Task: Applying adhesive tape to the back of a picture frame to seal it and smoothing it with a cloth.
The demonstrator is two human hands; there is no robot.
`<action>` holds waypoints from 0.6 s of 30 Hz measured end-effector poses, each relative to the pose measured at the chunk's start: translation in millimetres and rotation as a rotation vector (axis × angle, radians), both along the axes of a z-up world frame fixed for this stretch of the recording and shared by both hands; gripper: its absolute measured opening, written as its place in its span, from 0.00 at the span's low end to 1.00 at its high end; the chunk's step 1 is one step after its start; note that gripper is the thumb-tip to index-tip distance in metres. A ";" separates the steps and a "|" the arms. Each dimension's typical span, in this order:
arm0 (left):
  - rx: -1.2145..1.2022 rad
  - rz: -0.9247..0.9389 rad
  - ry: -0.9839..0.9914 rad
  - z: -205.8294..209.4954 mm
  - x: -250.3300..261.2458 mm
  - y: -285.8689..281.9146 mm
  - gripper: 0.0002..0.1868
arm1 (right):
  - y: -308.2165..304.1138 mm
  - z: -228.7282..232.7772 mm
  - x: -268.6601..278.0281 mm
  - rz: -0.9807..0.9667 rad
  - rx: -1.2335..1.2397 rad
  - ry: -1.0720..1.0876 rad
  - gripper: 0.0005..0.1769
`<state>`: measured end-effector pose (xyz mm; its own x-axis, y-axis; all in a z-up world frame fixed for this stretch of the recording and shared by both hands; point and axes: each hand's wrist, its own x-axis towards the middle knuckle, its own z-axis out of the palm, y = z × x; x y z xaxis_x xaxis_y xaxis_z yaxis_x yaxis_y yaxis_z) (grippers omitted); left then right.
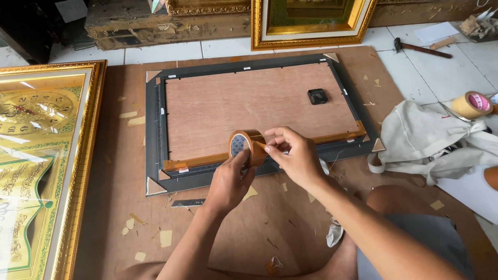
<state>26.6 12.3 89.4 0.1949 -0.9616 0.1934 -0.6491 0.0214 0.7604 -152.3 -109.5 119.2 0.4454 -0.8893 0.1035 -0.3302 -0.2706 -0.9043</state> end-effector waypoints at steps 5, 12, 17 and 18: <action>-0.046 -0.016 -0.130 10.7 2.6 1.6 0.16 | -3.2 2.9 -4.0 0.083 -0.067 0.113 0.18; -0.229 0.004 -0.530 -12.4 9.2 -17.5 0.14 | -25.3 -15.8 -10.3 -0.089 0.358 -0.073 0.15; -0.180 0.031 -0.622 -1.1 47.4 -33.8 0.38 | -61.5 11.3 -30.4 -0.322 0.449 -0.296 0.15; -0.176 0.100 -0.725 -15.0 62.2 -36.0 0.38 | -71.9 17.8 -40.9 -0.391 0.482 -0.374 0.14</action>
<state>88.8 -23.7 74.4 0.0447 -0.8889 0.4559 -0.9911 0.0179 0.1322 -193.2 -181.4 137.0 0.0971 -0.9616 -0.2567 0.0331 0.2609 -0.9648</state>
